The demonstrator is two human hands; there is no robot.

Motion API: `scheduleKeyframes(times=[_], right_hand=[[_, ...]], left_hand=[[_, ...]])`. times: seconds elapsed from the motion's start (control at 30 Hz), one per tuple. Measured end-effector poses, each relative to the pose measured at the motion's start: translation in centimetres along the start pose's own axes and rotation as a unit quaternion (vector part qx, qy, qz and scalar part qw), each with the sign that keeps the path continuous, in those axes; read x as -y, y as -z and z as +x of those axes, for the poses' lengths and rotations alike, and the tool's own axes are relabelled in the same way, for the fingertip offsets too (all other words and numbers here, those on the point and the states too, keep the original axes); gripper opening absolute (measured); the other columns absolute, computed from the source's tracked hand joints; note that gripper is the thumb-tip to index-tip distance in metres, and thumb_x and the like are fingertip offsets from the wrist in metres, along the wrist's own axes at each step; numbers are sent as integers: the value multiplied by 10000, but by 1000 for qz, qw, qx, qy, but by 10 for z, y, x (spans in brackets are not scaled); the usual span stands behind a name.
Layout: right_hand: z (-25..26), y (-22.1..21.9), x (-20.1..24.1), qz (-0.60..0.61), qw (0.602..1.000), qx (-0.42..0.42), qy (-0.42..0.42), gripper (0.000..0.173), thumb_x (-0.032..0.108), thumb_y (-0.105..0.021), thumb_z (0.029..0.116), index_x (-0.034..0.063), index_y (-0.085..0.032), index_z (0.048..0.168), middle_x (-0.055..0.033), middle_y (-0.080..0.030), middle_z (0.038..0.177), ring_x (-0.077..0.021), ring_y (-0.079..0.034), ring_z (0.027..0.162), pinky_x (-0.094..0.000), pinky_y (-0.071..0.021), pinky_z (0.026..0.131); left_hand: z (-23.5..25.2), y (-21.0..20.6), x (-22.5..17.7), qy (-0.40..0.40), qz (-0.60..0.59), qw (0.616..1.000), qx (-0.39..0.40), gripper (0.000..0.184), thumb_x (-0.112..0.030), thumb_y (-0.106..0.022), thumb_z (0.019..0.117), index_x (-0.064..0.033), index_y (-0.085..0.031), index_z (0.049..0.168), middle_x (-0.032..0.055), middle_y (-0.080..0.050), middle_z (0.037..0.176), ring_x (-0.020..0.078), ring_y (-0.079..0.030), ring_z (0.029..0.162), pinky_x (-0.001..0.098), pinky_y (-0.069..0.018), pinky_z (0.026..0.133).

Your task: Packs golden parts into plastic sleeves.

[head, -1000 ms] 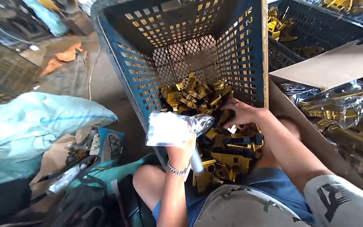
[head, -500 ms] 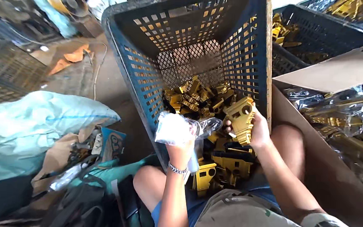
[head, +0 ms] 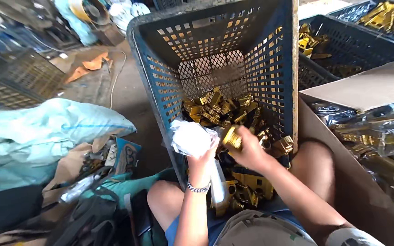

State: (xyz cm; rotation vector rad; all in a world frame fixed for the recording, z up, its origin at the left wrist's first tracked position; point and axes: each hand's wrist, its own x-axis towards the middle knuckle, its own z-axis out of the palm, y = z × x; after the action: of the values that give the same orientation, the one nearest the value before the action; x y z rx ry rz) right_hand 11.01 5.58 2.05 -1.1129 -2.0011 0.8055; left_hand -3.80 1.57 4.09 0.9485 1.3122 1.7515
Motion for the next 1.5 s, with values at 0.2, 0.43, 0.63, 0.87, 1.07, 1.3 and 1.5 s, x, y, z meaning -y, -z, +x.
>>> scheduleKeyframes(times=[0.2,0.43,0.63,0.87,1.07,1.3,1.5], right_hand=[[27,-16,8,52,982,142,-113,789,170,-759,854,-76,-346,1480,-287,-563,1366,-352,-590,1255,-476,-464,1079],[18,-10,13,343,917,61,-195,425,132,-697,951,-35,-575,1322,-145,-644,1223,-141,-642,1075,-298,-542,938],[2,17,-15,669,712,-184,-108,182,172,-474,1011,92,-637,1011,-69,-704,900,-156,-699,798,-329,-609,704],[9,15,6,389,916,64,-79,266,178,-505,1053,-23,-659,1135,-53,-699,997,-104,-682,889,-301,-593,835],[-11,12,7,302,935,123,-136,156,151,-558,1032,11,-615,993,39,-588,734,-13,-569,586,-199,-524,583],[-22,8,-11,458,856,202,-130,139,13,-503,995,53,-634,1013,55,-685,842,-35,-661,723,-224,-579,693],[-28,9,-11,453,848,227,-158,107,56,-570,1003,109,-627,929,78,-677,793,-23,-653,685,-202,-567,650]], left_hand=[[-8,16,17,-215,282,933,65,478,-195,-836,784,153,-654,1056,156,-740,955,100,-721,924,261,-582,883],[-8,25,24,-171,214,962,-3,505,-106,-861,754,170,-613,1097,148,-715,993,65,-690,941,237,-570,897],[-13,31,2,-58,21,994,87,439,-65,-637,885,102,-514,1272,41,-710,1031,80,-680,781,263,-599,704],[-7,12,28,-204,219,951,82,507,-97,-834,734,148,-641,1133,155,-727,1048,75,-688,1000,235,-545,943],[-14,20,4,22,50,979,194,744,-81,-833,783,107,-460,1398,38,-713,1072,59,-696,929,242,-595,863],[-12,22,6,-7,126,973,195,497,-85,-776,856,106,-542,1251,29,-718,998,33,-698,913,228,-592,874],[-17,25,9,-19,180,960,214,473,-141,-779,867,99,-565,1214,20,-708,993,1,-684,926,199,-578,880]])
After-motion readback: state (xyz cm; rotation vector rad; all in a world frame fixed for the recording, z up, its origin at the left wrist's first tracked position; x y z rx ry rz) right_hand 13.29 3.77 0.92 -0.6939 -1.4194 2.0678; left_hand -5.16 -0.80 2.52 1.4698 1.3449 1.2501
